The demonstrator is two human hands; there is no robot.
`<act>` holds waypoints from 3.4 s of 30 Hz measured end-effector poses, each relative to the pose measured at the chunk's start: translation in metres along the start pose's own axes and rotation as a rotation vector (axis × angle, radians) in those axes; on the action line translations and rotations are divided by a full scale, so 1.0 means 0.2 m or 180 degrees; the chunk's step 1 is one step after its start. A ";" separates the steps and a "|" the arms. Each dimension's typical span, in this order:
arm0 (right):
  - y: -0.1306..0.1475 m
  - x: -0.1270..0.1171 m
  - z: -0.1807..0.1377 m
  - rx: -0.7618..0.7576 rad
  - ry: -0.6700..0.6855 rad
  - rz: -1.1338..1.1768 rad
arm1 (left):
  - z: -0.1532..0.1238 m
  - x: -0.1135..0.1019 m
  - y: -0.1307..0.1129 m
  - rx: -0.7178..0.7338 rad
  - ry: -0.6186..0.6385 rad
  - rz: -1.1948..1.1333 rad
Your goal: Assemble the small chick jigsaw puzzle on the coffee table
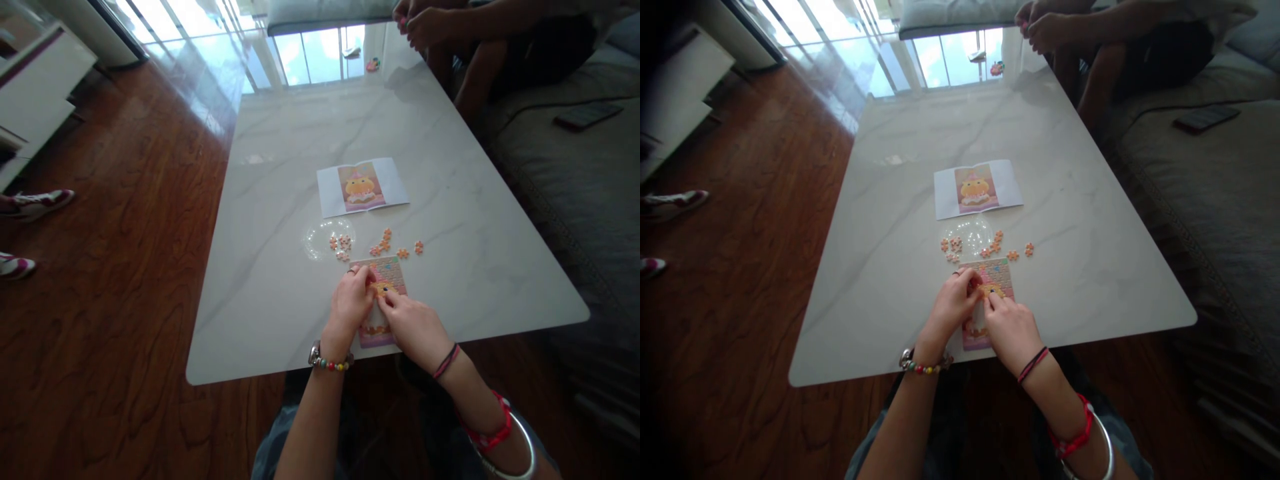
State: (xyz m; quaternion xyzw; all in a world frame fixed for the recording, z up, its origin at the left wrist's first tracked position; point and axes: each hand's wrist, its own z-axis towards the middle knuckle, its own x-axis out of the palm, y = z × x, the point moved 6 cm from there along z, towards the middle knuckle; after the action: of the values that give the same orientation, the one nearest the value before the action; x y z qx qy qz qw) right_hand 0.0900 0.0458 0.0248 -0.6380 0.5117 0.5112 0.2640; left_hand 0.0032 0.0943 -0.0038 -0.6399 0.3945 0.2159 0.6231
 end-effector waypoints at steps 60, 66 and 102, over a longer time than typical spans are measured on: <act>-0.05 0.05 0.03 -0.0636 -0.1437 0.0851 | -0.14 -0.07 0.05 0.0599 0.0272 -0.0226; -0.05 0.05 0.05 -0.0629 -0.1508 0.0864 | -0.12 -0.06 0.07 0.0539 0.0312 -0.0217; -0.08 0.05 0.07 0.0321 -0.1289 0.1801 | -0.06 -0.07 0.08 0.0501 0.0442 -0.0518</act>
State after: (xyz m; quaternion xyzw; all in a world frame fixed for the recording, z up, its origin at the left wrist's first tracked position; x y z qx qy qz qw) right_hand 0.0994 0.0600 0.0074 -0.3428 0.6302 0.6543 0.2392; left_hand -0.0209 0.0871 -0.0015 -0.6323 0.3993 0.0882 0.6580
